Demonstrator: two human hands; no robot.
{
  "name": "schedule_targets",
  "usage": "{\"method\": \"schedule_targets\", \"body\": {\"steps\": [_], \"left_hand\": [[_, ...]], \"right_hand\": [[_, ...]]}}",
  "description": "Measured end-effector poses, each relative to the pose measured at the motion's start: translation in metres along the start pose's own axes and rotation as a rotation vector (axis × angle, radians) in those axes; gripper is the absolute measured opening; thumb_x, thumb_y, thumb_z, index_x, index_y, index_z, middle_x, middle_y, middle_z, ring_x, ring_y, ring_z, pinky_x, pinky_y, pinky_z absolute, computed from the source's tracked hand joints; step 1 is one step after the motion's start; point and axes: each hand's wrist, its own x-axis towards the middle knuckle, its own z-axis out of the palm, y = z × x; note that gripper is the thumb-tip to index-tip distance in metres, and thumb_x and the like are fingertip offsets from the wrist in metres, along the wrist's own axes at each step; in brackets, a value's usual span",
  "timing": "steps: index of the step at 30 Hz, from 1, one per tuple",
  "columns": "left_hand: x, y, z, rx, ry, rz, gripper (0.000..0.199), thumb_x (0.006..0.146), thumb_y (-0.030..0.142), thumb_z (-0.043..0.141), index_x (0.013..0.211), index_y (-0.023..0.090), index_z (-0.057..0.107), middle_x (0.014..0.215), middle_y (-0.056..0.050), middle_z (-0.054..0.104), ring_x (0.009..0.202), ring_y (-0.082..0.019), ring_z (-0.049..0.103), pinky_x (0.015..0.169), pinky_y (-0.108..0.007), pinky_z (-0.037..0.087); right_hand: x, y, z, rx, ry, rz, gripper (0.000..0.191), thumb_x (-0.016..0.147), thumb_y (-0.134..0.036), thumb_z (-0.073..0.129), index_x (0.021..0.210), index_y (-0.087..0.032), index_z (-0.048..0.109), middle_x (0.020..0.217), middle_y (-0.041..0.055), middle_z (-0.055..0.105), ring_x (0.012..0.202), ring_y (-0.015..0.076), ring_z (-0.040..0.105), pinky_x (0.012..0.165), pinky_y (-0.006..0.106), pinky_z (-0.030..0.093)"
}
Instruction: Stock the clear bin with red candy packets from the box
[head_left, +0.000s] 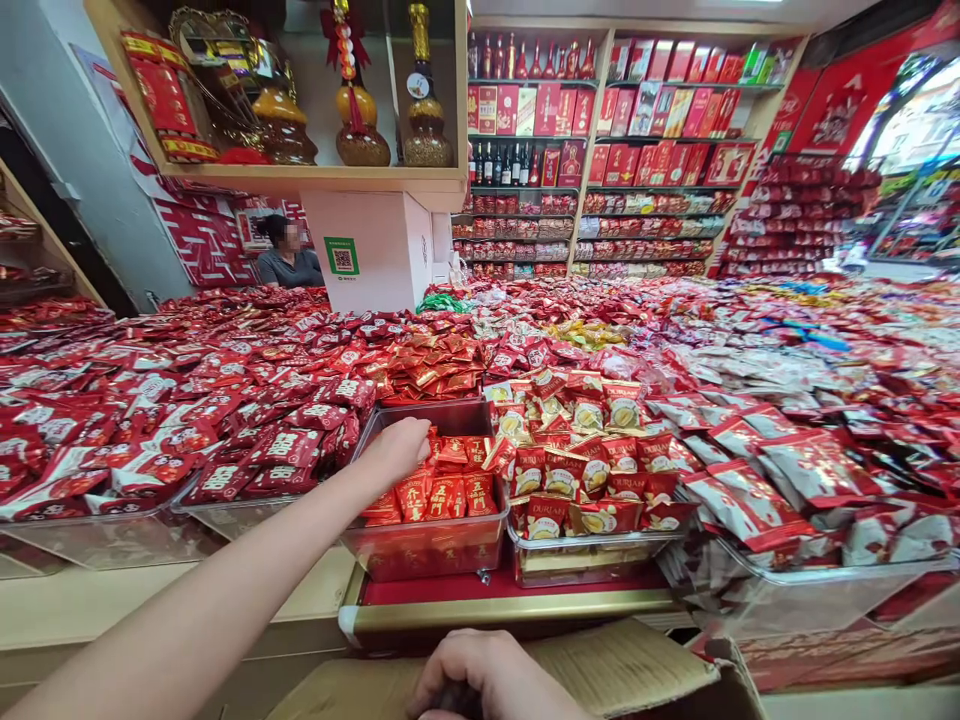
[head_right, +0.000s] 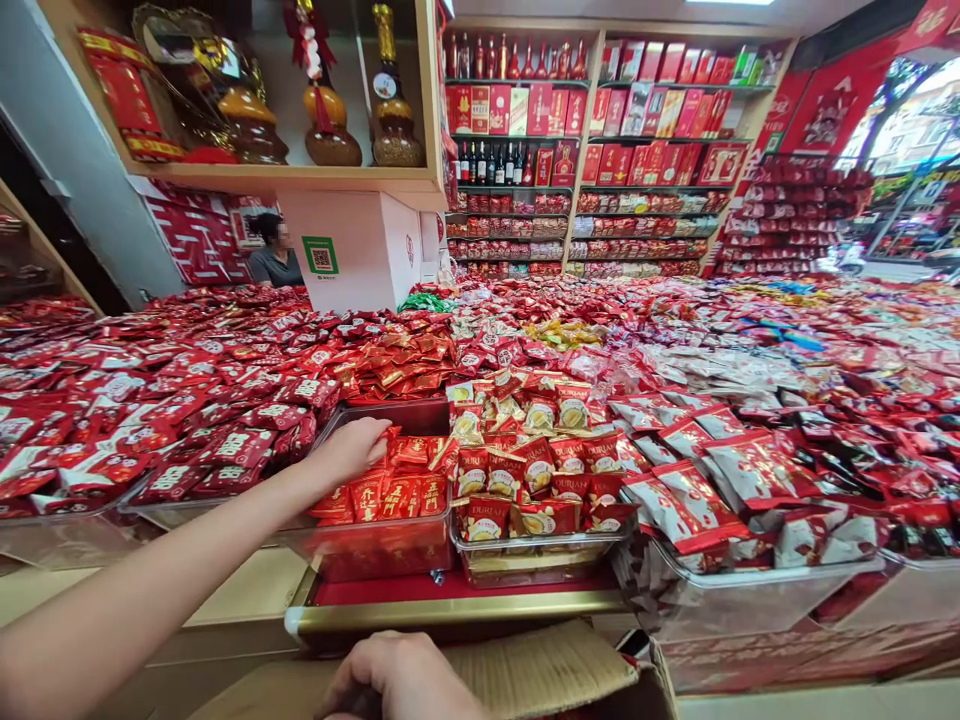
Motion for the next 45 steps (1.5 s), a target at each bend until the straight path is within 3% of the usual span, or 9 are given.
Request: {"method": "schedule_targets", "body": {"steps": [3, 6, 10, 14, 17, 20, 23, 37, 45], "left_hand": [[-0.027, 0.012, -0.024, -0.089, 0.175, -0.026, 0.028, 0.084, 0.022, 0.046, 0.109, 0.011, 0.054, 0.11, -0.011, 0.06, 0.101, -0.022, 0.055, 0.089, -0.04, 0.042], [-0.08, 0.036, -0.038, -0.214, 0.281, 0.001, 0.036, 0.083, 0.027, 0.042, 0.116, 0.015, 0.05, 0.114, -0.007, 0.059, 0.101, -0.018, 0.056, 0.089, -0.027, 0.043], [-0.149, 0.068, -0.03, -0.529, 0.306, 0.204, 0.033, 0.079, 0.017, 0.049, 0.111, 0.025, 0.057, 0.107, -0.004, 0.062, 0.101, -0.018, 0.055, 0.088, -0.026, 0.044], [-0.182, 0.084, -0.009, -0.835, 0.275, 0.145, 0.042, 0.08, 0.01, 0.046, 0.114, 0.034, 0.053, 0.12, -0.001, 0.05, 0.113, -0.018, 0.047, 0.095, -0.026, 0.04], [-0.188, 0.086, 0.001, -1.223, 0.235, -0.125, 0.04, 0.081, 0.019, 0.05, 0.117, 0.036, 0.046, 0.126, 0.001, 0.046, 0.111, -0.017, 0.048, 0.093, -0.026, 0.042], [-0.19, 0.085, 0.004, -1.401, 0.095, -0.273, 0.034, 0.079, 0.027, 0.056, 0.113, 0.031, 0.053, 0.109, 0.0, 0.061, 0.089, -0.014, 0.059, 0.084, -0.022, 0.048], [-0.191, 0.085, 0.001, -1.421, 0.062, -0.299, 0.027, 0.075, 0.027, 0.061, 0.102, 0.028, 0.063, 0.093, 0.003, 0.068, 0.072, -0.011, 0.06, 0.078, -0.018, 0.049], [-0.19, 0.084, 0.005, -1.619, 0.169, -0.38, 0.016, 0.065, 0.02, 0.07, 0.08, 0.026, 0.07, 0.071, 0.005, 0.072, 0.065, -0.011, 0.063, 0.066, -0.016, 0.052], [-0.194, 0.096, -0.002, -1.646, 0.103, -0.39, 0.025, 0.067, 0.023, 0.069, 0.091, 0.028, 0.068, 0.086, 0.003, 0.072, 0.077, -0.013, 0.063, 0.073, -0.017, 0.05]], "right_hand": [[0.004, 0.003, 0.004, 0.053, 0.068, -0.01, 0.015, 0.069, -0.022, 0.059, 0.079, -0.012, 0.063, 0.06, -0.0044, 0.045, 0.055, 0.0065, 0.039, 0.05, 0.017, 0.031], [0.008, 0.002, 0.007, 0.324, 0.208, -0.046, 0.028, 0.074, -0.04, 0.057, 0.08, -0.013, 0.058, 0.063, -0.0021, 0.051, 0.052, 0.0066, 0.043, 0.051, 0.019, 0.034], [0.007, -0.011, 0.008, 0.823, 0.313, -0.122, 0.041, 0.068, -0.051, 0.061, 0.087, -0.016, 0.052, 0.069, -0.0006, 0.055, 0.053, 0.0076, 0.05, 0.051, 0.021, 0.039], [0.0, -0.022, 0.009, 0.768, 0.319, -0.161, 0.03, 0.066, -0.03, 0.071, 0.086, -0.014, 0.055, 0.066, -0.0021, 0.055, 0.054, 0.006, 0.047, 0.054, 0.02, 0.039], [-0.002, -0.023, 0.009, 0.67, 0.342, -0.157, 0.03, 0.063, -0.028, 0.072, 0.084, -0.014, 0.055, 0.075, 0.0006, 0.059, 0.06, 0.0072, 0.048, 0.054, 0.02, 0.039], [-0.004, -0.025, 0.008, 0.62, 0.347, -0.146, 0.029, 0.062, -0.028, 0.072, 0.082, -0.015, 0.055, 0.076, 0.0007, 0.06, 0.063, 0.0081, 0.05, 0.057, 0.02, 0.04], [-0.005, -0.026, 0.007, 0.582, 0.322, -0.139, 0.027, 0.063, -0.029, 0.072, 0.078, -0.015, 0.055, 0.07, -0.0009, 0.058, 0.064, 0.0093, 0.05, 0.061, 0.022, 0.04], [-0.004, -0.022, 0.007, 0.529, 0.336, -0.103, 0.029, 0.059, -0.033, 0.073, 0.068, -0.017, 0.051, 0.063, -0.0027, 0.052, 0.063, 0.0118, 0.049, 0.064, 0.026, 0.04], [-0.007, -0.022, 0.003, 0.45, 0.359, -0.126, 0.027, 0.067, -0.038, 0.066, 0.065, -0.015, 0.052, 0.06, -0.0027, 0.049, 0.055, 0.0084, 0.041, 0.056, 0.022, 0.035]]}}
